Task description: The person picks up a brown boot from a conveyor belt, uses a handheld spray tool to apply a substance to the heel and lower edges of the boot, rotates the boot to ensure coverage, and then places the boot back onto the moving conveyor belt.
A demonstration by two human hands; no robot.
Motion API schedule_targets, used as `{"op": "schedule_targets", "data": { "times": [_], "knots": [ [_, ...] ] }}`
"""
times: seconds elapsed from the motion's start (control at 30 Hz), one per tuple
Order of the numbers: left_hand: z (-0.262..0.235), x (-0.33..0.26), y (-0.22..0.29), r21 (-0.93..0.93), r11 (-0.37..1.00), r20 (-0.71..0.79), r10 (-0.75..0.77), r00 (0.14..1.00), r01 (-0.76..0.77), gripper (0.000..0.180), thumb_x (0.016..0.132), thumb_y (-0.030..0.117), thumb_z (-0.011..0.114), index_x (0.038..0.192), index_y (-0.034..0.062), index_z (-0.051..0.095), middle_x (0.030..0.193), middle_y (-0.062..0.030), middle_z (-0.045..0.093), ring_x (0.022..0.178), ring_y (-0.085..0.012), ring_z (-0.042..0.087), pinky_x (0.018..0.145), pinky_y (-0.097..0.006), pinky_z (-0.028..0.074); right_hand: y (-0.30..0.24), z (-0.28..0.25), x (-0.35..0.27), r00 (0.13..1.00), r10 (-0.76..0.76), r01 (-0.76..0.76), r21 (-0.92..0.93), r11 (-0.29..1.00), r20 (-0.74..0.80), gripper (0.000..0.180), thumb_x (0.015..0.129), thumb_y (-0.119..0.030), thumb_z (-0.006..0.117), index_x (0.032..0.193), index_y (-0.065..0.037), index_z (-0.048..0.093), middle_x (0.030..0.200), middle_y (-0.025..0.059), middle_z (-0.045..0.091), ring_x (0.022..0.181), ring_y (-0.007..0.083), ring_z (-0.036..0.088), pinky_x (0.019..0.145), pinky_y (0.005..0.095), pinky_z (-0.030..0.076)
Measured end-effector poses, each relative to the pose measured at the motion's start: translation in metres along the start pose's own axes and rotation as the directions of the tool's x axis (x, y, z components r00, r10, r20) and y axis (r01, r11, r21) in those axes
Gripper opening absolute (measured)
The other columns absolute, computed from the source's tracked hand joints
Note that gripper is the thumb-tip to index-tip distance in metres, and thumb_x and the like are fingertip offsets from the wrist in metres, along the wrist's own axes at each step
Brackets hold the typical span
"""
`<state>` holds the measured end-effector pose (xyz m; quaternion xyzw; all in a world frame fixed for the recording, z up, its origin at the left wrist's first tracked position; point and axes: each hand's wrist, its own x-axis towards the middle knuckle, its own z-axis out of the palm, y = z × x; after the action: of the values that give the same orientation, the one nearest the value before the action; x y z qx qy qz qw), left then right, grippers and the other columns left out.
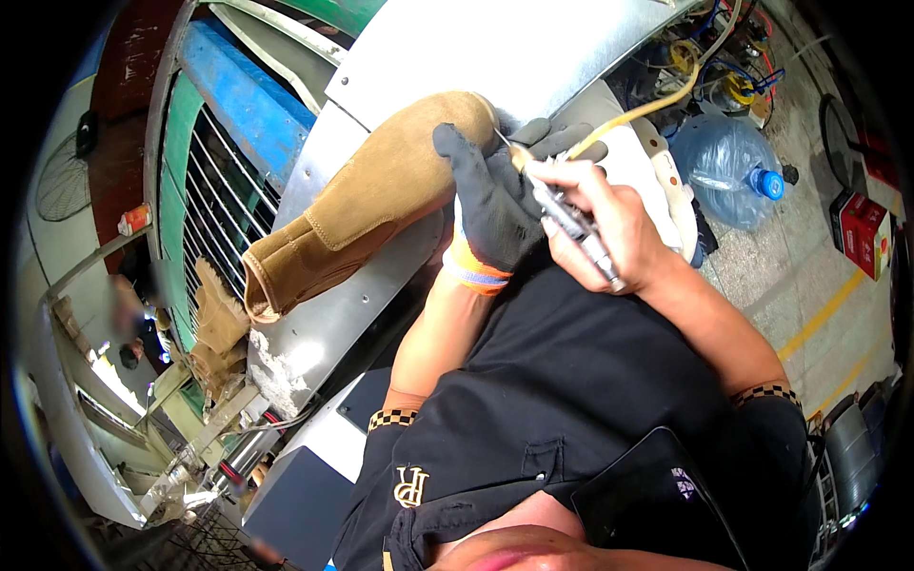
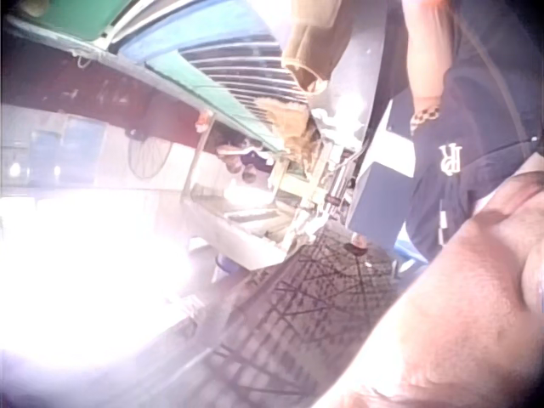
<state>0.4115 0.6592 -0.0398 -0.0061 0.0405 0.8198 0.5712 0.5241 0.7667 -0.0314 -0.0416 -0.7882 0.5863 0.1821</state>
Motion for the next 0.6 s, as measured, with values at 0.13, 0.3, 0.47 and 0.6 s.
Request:
{"op": "schedule_targets", "data": {
  "times": [0.13,0.3,0.47,0.6],
  "knots": [
    [0.01,-0.033,0.024,0.938,0.316,-0.166,0.045,0.985,0.143,0.06,0.09,0.037,0.05,0.134,-0.0029,0.045,0.127,-0.0192,0.055,0.116,-0.0275,0.055,0.101,-0.037,0.042,-0.004,-0.016,0.004,0.984,0.112,-0.122,0.063,0.991,0.14,0.045,0.08,-0.012,0.066,0.122,-0.004,0.054,0.075,0.0087,0.065,0.058,0.0178,0.061,0.057,0.0273,0.048],
    [0.059,-0.142,0.083,0.885,0.464,-0.29,0.496,0.818,0.032,0.051,0.085,0.018,0.063,0.131,0.0037,0.046,0.133,-0.018,0.051,0.128,-0.0298,0.047,0.106,-0.044,0.038,0.017,-0.062,0.033,0.996,0.072,-0.084,0.381,0.921,0.045,0.045,0.087,-0.017,0.054,0.126,0.007,0.051,0.078,0.0091,0.062,0.07,0.0148,0.06,0.068,0.028,0.049],
    [0.142,-0.158,0.176,0.793,-0.456,-0.064,0.598,0.799,0.405,0.04,0.088,0.007,0.05,0.127,-0.0003,0.054,0.116,-0.0154,0.06,0.11,-0.025,0.057,0.098,-0.043,0.044,0.072,-0.064,0.128,0.987,-0.117,0.139,0.228,0.964,-0.109,0.04,0.091,-0.016,0.054,0.127,0.002,0.052,0.08,0.0078,0.064,0.072,0.0122,0.06,0.067,0.0253,0.048],
    [0.139,-0.116,0.165,0.593,-0.736,-0.045,0.375,0.926,0.327,0.027,0.075,0.006,0.062,0.101,0.0001,0.071,0.09,-0.0113,0.068,0.086,-0.0203,0.065,0.076,-0.03,0.05,0.086,-0.063,0.192,0.986,-0.086,0.126,0.307,0.943,-0.139,0.037,0.092,-0.015,0.053,0.126,0.0,0.054,0.079,0.0064,0.065,0.07,0.0109,0.062,0.063,0.0252,0.05]
  ]
}}
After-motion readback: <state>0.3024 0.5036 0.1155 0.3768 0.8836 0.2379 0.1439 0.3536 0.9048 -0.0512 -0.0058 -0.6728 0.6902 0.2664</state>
